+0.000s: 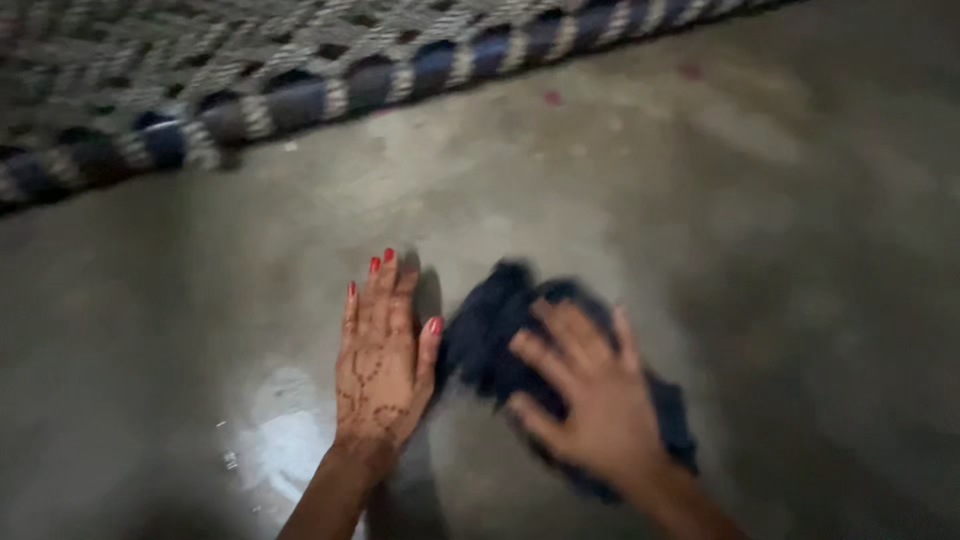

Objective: The person wipes a concrete floor with a dark cloth, rinses and wrings the cloth in a bucket of water, and continues wiping different sections of the floor.

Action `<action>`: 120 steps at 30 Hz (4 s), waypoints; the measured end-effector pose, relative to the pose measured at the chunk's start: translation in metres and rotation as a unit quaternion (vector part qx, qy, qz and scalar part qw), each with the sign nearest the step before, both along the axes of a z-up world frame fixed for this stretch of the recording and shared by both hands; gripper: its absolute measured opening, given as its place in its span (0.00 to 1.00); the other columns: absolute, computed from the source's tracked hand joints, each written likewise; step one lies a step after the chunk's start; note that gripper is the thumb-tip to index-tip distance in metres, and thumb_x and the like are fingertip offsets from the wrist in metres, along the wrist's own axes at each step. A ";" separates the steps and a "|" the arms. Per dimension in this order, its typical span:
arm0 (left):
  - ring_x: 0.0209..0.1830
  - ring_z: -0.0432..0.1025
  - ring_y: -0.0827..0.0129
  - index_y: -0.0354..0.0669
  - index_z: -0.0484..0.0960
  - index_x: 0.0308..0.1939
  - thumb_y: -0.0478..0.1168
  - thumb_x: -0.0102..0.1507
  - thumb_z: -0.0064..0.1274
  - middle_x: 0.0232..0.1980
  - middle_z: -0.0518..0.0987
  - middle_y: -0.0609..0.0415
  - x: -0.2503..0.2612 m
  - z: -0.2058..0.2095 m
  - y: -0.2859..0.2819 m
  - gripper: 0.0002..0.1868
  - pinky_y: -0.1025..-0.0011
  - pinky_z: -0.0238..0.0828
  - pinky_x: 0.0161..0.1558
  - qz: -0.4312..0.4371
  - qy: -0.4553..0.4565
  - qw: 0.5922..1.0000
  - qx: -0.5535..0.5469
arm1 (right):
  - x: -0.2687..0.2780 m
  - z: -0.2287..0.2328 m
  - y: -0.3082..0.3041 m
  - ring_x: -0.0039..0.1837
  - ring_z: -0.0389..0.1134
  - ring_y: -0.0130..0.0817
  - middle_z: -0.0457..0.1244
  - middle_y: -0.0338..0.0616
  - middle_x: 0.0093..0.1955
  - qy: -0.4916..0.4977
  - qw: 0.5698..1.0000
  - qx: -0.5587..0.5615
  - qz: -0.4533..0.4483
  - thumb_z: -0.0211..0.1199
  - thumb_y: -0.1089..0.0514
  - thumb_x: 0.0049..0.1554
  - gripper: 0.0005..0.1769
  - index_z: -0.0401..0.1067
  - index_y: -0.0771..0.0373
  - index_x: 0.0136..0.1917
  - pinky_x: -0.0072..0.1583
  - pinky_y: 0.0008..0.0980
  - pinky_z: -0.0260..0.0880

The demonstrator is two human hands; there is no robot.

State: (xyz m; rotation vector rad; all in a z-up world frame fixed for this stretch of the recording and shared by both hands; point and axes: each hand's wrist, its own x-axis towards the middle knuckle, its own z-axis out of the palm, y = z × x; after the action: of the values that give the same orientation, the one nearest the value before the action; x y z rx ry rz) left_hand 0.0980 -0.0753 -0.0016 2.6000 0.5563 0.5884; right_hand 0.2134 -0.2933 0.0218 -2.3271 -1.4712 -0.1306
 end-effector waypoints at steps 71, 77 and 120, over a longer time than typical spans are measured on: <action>0.87 0.50 0.44 0.32 0.63 0.72 0.47 0.73 0.46 0.84 0.56 0.34 0.028 -0.011 -0.002 0.28 0.51 0.37 0.85 0.035 -0.214 0.963 -0.162 | -0.018 0.008 0.025 0.81 0.47 0.55 0.50 0.53 0.81 0.057 0.998 -0.005 0.003 0.63 0.37 0.55 0.36 0.67 0.48 0.74 0.77 0.64 0.35; 0.85 0.50 0.47 0.28 0.60 0.74 0.46 0.71 0.46 0.83 0.54 0.37 0.029 -0.005 -0.005 0.33 0.51 0.35 0.83 0.031 -0.169 0.974 -0.145 | 0.082 -0.008 0.104 0.80 0.48 0.53 0.50 0.52 0.80 -0.023 0.997 0.008 -0.072 0.61 0.36 0.57 0.40 0.60 0.47 0.78 0.76 0.64 0.38; 0.79 0.51 0.41 0.34 0.67 0.68 0.47 0.69 0.46 0.80 0.56 0.38 -0.024 0.003 0.010 0.28 0.52 0.43 0.77 -0.020 0.033 0.999 -0.037 | -0.032 -0.003 -0.056 0.73 0.54 0.56 0.56 0.56 0.73 0.043 0.995 -0.084 0.037 0.65 0.40 0.48 0.33 0.70 0.51 0.65 0.71 0.61 0.46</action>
State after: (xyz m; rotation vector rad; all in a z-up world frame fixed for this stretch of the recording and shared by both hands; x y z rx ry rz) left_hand 0.0743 -0.0653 0.0017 2.5616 0.5357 0.4633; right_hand 0.1819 -0.3490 0.0187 -2.3705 -1.5784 0.1162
